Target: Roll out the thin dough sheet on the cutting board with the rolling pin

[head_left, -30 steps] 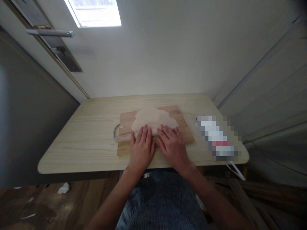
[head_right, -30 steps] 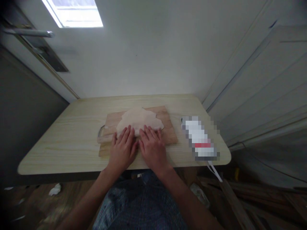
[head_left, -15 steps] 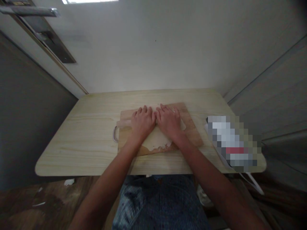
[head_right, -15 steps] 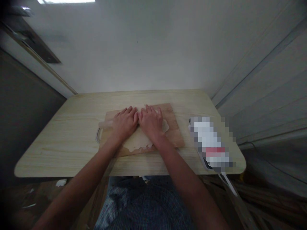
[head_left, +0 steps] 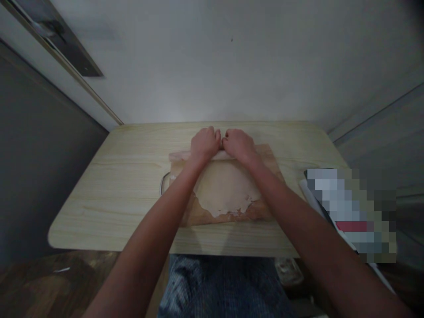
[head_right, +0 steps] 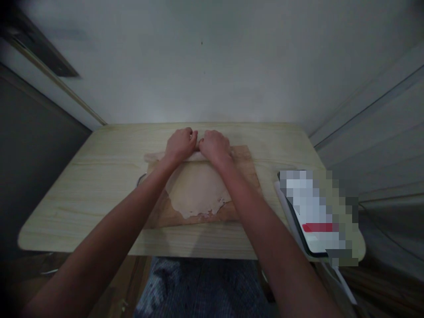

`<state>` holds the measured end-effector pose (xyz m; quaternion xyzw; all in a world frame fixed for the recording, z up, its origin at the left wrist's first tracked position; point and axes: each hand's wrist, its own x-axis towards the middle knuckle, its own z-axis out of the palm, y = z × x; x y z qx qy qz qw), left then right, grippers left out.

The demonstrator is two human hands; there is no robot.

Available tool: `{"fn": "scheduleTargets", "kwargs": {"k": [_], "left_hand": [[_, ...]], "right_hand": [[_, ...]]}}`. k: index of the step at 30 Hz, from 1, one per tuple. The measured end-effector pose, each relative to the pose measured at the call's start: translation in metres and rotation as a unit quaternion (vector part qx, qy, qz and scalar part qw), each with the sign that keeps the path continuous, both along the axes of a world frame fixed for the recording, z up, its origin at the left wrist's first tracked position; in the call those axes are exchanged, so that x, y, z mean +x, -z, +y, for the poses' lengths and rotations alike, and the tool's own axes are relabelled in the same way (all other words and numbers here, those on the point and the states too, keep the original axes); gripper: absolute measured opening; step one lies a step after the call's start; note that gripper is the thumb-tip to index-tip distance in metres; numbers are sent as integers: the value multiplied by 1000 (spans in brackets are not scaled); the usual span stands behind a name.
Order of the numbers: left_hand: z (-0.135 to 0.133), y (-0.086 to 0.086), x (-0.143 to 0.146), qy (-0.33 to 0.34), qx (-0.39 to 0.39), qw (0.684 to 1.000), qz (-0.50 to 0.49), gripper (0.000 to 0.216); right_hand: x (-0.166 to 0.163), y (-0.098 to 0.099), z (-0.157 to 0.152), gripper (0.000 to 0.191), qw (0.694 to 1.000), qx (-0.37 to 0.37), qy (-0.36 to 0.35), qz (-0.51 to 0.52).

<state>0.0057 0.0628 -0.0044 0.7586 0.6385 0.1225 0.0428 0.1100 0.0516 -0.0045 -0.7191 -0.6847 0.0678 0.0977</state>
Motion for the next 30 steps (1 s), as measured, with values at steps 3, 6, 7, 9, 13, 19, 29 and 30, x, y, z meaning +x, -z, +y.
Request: {"fn": "scheduleTargets", "kwargs": {"k": [3, 6, 7, 9, 13, 19, 29, 30], "left_hand": [[3, 0, 0, 5, -5, 1000, 6, 40], [2, 2, -2, 1, 3, 1000, 3, 38], [1, 3, -3, -3, 10, 1000, 0, 38], [-4, 3, -4, -8, 18, 1000, -2, 37], [-18, 3, -4, -13, 6, 1000, 4, 37], [-40, 4, -6, -5, 22, 999, 31, 37], [-86, 14, -7, 19, 140, 990, 3, 27], [-91, 15, -8, 19, 148, 989, 0, 29]], "right_hand": [[-1, 1, 1, 36, 1000, 15, 7, -4], [-2, 0, 0, 38, 1000, 13, 9, -16], [-2, 0, -2, 38, 1000, 7, 8, -21], [-3, -1, -6, 39, 1000, 0, 4, -29], [-4, -2, -20, 39, 999, 8, -2, -39], [-8, -2, -45, 39, 998, 39, -18, -55], [-13, 5, -84, 32, 993, 102, -20, -51], [-13, 6, -89, 32, 993, 107, -22, -48]]}}
